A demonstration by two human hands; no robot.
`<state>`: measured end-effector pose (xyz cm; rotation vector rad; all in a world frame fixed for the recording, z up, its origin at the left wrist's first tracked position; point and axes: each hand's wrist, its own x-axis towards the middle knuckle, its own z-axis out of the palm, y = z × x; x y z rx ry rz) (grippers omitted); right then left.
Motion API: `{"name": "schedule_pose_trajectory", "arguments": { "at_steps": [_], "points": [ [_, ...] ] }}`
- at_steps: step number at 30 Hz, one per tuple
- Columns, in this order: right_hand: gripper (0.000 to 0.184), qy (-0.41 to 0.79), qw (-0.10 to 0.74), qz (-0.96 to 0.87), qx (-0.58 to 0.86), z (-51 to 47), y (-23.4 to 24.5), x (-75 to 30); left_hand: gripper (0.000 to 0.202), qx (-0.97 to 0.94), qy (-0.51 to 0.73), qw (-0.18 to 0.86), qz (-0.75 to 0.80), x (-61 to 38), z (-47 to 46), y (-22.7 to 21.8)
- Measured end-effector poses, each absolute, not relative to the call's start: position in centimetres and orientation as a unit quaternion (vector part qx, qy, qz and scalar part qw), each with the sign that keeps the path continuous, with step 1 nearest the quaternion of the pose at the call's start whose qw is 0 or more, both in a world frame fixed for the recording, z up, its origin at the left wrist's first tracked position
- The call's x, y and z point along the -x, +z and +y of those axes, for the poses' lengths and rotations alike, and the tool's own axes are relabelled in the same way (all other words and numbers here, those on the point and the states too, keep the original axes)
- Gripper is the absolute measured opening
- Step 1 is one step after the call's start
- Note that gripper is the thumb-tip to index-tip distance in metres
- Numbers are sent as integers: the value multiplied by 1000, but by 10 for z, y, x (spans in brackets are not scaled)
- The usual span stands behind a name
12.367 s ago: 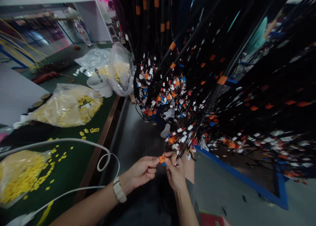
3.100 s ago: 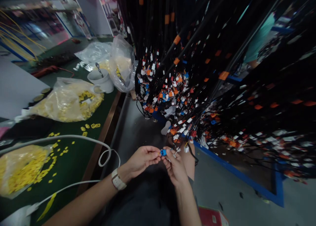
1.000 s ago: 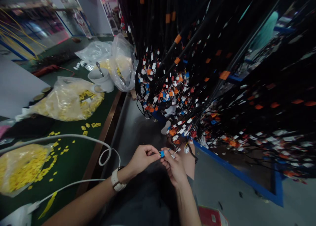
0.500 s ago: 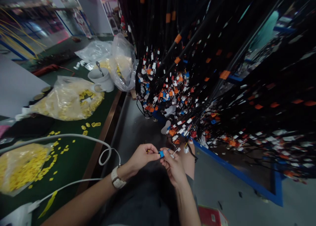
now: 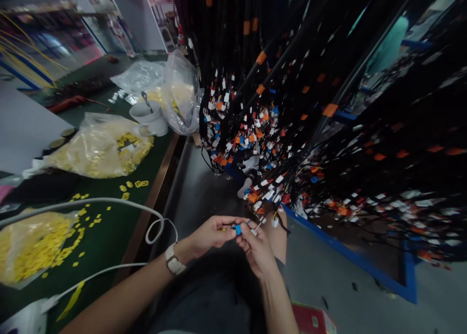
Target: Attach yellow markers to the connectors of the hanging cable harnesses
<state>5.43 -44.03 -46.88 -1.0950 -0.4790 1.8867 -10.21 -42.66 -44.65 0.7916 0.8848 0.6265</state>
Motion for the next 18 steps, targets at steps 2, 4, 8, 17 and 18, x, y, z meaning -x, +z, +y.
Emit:
{"name": "schedule_pose_trajectory", "arguments": {
  "at_steps": [2,4,8,17,18],
  "points": [
    [26,761,436,-192,439,-441,-468,-55,59,-373,284,783,410,102,-427,-448],
    [25,764,433,-192,437,-442,-467,-56,57,-388,286,765,427,102,-427,-450],
    [27,767,430,-194,435,-442,-464,-56,52,-403,288,739,458,101,-427,-449],
    [31,768,406,-219,444,-445,-459,-58,42,-388,295,739,465,99,-433,-449],
    [31,768,404,-222,445,-445,-459,-58,42,-387,296,739,466,98,-433,-450]
  ]
}}
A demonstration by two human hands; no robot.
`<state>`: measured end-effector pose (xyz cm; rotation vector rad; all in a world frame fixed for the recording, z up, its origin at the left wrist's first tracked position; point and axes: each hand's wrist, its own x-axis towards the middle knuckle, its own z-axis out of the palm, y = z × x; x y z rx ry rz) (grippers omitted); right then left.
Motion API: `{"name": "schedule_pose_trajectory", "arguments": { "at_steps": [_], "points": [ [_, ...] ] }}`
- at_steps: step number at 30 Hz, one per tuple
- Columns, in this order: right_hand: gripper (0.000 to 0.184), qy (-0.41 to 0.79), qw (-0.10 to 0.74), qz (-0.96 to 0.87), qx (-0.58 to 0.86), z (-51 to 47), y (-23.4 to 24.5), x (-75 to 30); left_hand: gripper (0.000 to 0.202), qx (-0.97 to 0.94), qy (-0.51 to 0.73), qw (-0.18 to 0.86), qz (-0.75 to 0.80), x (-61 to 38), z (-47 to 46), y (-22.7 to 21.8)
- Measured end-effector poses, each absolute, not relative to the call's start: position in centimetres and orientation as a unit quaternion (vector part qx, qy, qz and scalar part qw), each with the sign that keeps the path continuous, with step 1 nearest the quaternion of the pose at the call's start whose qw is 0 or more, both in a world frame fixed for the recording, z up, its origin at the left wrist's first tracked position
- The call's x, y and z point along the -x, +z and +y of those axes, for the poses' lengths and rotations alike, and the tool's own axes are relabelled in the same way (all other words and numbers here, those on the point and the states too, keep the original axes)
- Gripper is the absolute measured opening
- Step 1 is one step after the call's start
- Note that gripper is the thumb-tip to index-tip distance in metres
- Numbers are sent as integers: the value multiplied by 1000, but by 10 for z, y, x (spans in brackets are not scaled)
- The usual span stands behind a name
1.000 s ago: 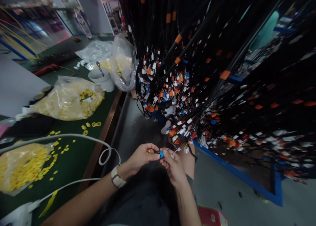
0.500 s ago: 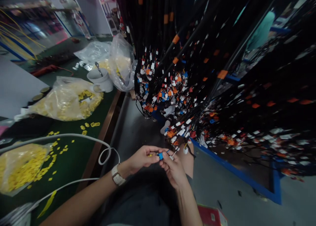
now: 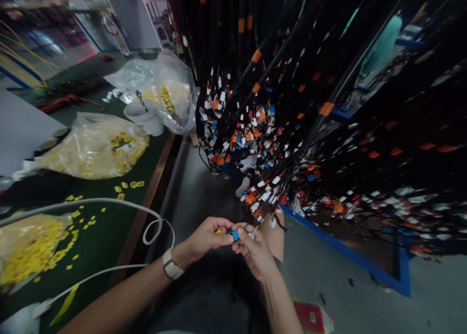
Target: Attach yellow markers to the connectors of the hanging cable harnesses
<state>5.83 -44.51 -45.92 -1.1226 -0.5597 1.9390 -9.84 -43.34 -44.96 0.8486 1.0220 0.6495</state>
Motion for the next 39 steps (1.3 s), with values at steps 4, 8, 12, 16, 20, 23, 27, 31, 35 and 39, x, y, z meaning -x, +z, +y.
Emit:
{"name": "schedule_pose_trajectory", "arguments": {
  "at_steps": [4,8,12,16,20,23,27,31,35,39],
  "points": [
    [30,774,391,-237,439,-446,-460,-61,43,-366,304,743,471,96,-435,-451],
    [29,772,390,-250,436,-444,-460,-60,44,-371,293,743,473,98,-433,-452],
    [31,762,395,-252,446,-441,-462,-57,45,-358,293,757,462,101,-427,-454],
    [32,761,401,-239,451,-439,-464,-54,51,-348,299,769,445,101,-426,-454],
    [38,766,415,-227,435,-438,-463,-53,49,-333,315,787,413,99,-427,-453],
    [46,755,418,-220,456,-437,-461,-51,47,-297,327,804,397,99,-426,-453],
    [46,721,448,-226,477,-435,-465,-53,42,-232,345,826,381,102,-424,-453],
    [38,657,475,-292,507,-437,-473,-59,35,-178,364,841,360,104,-423,-456],
    [36,642,449,-327,528,-437,-471,-64,28,-145,376,841,360,103,-422,-459],
    [36,652,464,-294,523,-432,-462,-68,22,-129,399,794,441,102,-422,-459]
  ]
}}
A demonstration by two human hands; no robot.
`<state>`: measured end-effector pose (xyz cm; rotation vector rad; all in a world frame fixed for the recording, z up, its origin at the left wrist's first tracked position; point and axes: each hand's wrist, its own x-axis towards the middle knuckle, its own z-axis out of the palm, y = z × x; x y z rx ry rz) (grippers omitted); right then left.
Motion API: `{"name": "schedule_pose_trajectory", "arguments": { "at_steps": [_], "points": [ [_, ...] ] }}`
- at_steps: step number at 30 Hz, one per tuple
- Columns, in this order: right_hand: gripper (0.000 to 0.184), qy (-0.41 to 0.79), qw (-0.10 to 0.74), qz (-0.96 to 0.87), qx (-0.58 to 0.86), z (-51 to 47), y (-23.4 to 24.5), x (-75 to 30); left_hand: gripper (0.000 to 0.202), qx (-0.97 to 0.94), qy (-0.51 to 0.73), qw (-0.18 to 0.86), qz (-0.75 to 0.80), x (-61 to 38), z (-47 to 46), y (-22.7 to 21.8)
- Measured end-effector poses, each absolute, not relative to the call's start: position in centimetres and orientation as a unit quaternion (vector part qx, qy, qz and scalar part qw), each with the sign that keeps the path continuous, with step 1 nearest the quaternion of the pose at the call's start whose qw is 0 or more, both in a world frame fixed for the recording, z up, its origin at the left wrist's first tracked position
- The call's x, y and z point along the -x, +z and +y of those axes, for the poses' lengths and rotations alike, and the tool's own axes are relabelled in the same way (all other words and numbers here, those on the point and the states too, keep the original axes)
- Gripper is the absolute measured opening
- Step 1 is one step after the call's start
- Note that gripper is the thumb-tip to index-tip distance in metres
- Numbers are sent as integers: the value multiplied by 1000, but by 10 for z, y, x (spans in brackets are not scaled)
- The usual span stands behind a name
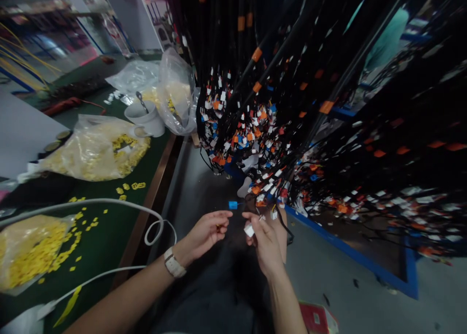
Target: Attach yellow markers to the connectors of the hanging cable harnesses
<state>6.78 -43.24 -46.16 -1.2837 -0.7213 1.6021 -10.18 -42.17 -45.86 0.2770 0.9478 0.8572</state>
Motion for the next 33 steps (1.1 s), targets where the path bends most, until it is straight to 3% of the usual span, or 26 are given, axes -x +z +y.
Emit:
{"name": "schedule_pose_trajectory", "arguments": {
  "at_steps": [8,27,33],
  "points": [
    [30,693,452,-210,521,-423,-459,-72,13,-114,402,799,433,99,-423,-454],
    [24,731,478,-105,475,-422,-467,-60,29,-98,420,830,354,102,-422,-449],
    [29,727,478,-98,483,-423,-467,-59,18,-117,428,819,364,101,-424,-450]
  ]
}}
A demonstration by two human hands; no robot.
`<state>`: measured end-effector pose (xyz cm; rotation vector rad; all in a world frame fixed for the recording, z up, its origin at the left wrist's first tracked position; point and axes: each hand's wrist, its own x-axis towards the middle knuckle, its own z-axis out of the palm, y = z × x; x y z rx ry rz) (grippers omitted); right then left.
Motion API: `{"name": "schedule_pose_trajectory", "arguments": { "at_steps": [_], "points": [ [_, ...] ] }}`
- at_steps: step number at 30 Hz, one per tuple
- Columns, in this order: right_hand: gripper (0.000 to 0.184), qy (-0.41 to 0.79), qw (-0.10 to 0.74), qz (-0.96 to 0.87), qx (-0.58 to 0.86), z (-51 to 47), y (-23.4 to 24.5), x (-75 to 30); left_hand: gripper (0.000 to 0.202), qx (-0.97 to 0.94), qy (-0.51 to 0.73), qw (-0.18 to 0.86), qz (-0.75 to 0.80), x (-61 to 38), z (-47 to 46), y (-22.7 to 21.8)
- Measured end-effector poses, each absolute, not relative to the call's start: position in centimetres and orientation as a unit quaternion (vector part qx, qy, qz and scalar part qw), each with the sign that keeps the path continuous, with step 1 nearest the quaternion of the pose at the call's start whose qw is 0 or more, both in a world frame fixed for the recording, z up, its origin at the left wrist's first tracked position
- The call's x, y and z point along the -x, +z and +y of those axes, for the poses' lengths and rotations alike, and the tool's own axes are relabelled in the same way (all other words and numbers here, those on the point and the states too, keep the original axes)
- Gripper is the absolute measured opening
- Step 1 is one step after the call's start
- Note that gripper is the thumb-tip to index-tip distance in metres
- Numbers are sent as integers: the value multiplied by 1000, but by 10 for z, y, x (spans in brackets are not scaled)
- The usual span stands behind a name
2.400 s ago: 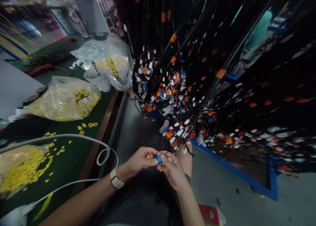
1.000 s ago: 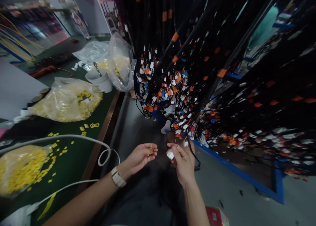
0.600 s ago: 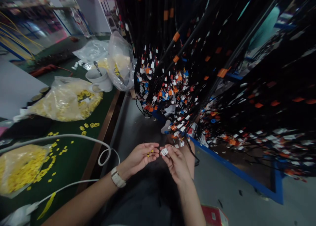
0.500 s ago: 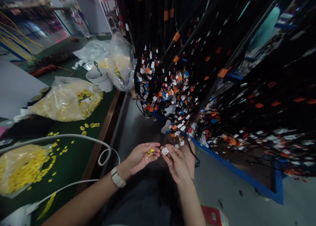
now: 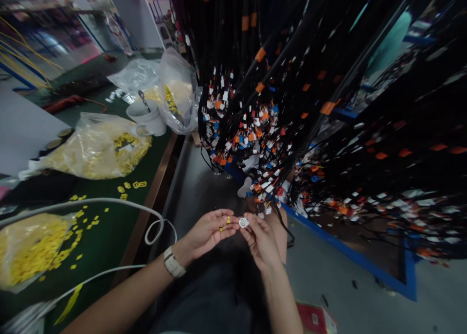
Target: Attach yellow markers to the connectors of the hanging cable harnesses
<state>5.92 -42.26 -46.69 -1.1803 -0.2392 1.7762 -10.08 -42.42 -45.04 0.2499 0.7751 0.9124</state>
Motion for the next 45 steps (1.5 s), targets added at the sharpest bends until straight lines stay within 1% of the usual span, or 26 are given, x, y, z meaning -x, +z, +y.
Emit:
{"name": "schedule_pose_trajectory", "arguments": {
  "at_steps": [3,13,19,25,35,45],
  "points": [
    [29,727,475,-102,486,-423,-465,-59,15,-127,423,817,371,101,-424,-451],
    [34,728,475,-91,486,-423,-466,-53,28,-175,417,811,370,100,-424,-454],
    [35,725,469,-90,496,-423,-465,-54,25,-169,432,796,388,100,-425,-453],
    [37,720,458,-102,511,-424,-461,-51,22,-158,419,805,390,99,-424,-452],
    [37,710,446,-122,531,-424,-464,-49,25,-154,413,803,402,97,-426,-450],
    [36,706,454,-116,531,-424,-462,-47,31,-163,409,798,412,96,-426,-448]
  ]
}}
